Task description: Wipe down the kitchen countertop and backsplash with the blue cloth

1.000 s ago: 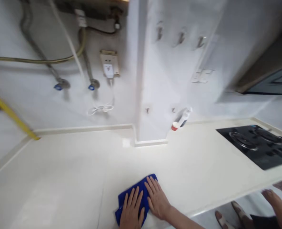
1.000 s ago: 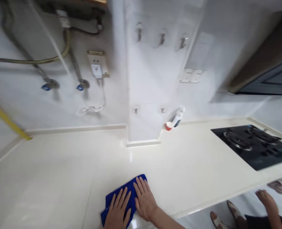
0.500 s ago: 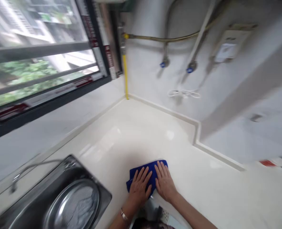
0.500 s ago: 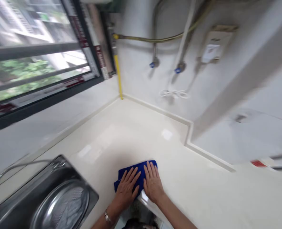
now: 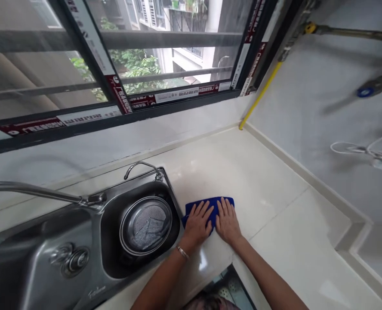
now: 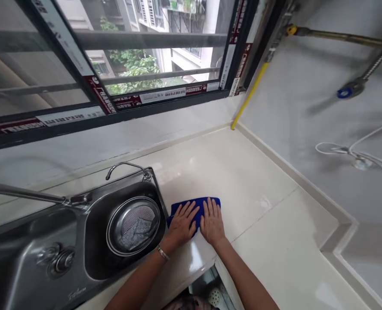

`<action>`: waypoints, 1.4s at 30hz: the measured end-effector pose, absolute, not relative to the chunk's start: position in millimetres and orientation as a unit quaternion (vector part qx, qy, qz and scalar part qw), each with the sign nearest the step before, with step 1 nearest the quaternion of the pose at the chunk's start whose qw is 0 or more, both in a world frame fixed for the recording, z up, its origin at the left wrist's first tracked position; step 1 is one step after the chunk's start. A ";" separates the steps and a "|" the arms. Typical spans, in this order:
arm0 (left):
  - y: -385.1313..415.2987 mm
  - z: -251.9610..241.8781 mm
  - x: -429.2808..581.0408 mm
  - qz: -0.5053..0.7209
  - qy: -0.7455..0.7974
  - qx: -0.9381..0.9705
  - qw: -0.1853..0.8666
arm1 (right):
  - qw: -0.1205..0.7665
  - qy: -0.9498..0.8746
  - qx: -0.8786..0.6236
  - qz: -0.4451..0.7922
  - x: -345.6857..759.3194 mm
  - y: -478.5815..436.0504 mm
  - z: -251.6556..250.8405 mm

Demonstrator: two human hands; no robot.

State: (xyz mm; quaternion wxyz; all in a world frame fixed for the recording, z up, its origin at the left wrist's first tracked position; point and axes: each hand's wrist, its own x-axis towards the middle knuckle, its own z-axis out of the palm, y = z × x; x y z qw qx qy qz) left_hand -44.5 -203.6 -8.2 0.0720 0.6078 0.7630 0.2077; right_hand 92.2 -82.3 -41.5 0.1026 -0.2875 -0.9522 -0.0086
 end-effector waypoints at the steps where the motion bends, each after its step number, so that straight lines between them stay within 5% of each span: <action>1: -199.0 -7.8 -53.0 0.212 0.764 0.605 0.076 | 0.096 -0.952 -0.290 -0.012 83.6 -78.1 -42.2; 11: -172.7 -14.7 -96.3 0.226 0.750 0.617 0.080 | 0.083 -0.939 -0.333 -0.026 53.7 -66.6 -47.6; 42: -286.7 2.6 71.4 0.092 0.793 0.589 0.126 | 0.163 -0.953 -0.235 0.101 226.3 -144.2 -35.9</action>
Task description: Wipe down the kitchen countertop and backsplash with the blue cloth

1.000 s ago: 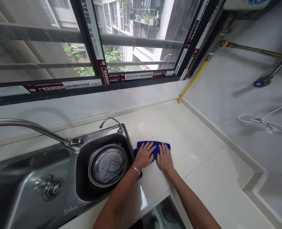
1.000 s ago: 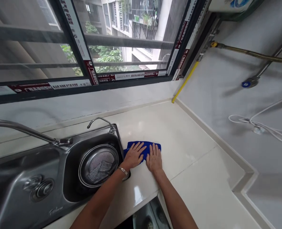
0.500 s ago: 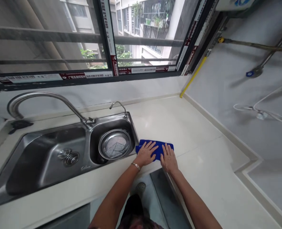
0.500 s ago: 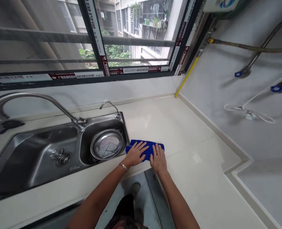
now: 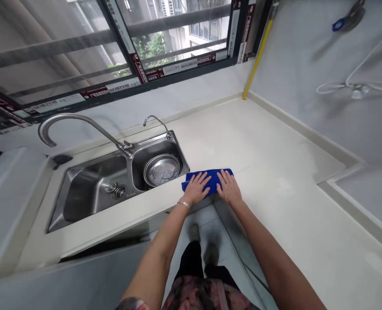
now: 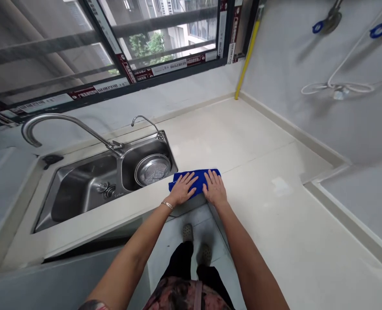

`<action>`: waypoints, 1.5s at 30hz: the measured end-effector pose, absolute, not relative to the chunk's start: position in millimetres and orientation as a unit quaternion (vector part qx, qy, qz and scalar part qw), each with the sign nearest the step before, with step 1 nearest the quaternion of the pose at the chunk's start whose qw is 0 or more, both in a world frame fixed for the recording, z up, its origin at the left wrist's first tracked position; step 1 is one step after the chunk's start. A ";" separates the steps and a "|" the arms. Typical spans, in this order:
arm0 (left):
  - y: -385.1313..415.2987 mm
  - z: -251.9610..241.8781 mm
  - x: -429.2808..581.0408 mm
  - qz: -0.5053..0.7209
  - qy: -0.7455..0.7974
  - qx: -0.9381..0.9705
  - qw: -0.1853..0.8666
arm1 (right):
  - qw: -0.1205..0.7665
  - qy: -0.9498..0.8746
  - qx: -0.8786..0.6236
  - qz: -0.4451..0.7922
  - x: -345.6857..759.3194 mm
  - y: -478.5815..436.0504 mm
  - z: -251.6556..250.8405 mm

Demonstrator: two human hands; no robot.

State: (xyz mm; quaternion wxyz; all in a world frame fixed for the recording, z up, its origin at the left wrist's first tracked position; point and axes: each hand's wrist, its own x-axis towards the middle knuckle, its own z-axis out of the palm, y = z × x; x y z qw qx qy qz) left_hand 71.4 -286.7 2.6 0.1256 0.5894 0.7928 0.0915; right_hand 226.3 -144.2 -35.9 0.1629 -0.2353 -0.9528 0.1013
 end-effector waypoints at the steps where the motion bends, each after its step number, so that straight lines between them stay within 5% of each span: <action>1: -287.6 2.8 73.8 0.087 0.793 0.590 0.124 | 0.165 -0.953 -0.232 0.107 229.3 -144.3 -35.6; 45: -391.2 -1.0 33.8 0.127 0.766 0.625 0.085 | 0.123 -0.941 -0.301 0.092 182.1 -247.6 -19.0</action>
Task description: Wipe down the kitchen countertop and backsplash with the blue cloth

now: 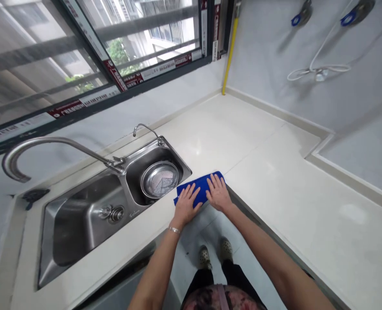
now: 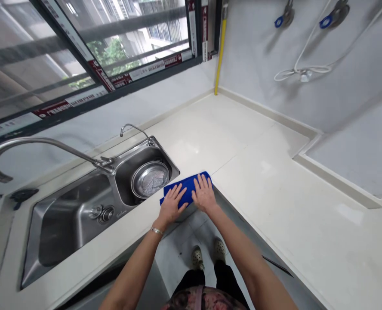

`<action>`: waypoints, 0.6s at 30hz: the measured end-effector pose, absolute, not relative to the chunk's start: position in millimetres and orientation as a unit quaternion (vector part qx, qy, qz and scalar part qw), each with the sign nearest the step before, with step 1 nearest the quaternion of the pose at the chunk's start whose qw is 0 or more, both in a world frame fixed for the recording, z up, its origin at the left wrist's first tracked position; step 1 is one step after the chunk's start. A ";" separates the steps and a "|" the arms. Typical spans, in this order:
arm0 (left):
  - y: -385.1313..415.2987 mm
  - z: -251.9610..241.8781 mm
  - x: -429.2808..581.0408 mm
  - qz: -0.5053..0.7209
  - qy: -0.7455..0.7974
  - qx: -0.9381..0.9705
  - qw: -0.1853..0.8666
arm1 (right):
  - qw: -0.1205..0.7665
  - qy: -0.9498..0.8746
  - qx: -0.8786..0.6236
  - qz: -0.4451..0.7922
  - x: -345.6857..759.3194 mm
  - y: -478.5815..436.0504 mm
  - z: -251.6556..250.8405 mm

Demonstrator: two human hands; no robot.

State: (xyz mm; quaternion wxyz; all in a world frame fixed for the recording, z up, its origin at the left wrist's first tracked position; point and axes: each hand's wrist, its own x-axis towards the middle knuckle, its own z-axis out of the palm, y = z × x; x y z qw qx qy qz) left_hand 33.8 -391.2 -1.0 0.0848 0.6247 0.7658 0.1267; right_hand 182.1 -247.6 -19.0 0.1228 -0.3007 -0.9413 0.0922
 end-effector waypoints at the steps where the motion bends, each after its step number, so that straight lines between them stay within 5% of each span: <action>1: -399.4 -0.5 32.9 0.124 0.768 0.624 0.080 | 0.126 -0.939 -0.305 0.093 175.9 -257.9 -18.3; 9: -495.7 0.1 0.1 0.107 0.801 0.586 0.061 | 0.102 -0.950 -0.272 0.116 121.5 -344.0 -10.3; 18: -627.6 -44.7 -0.3 0.077 0.836 0.528 -0.127 | 0.191 -0.970 -0.119 0.088 96.6 -435.4 -54.8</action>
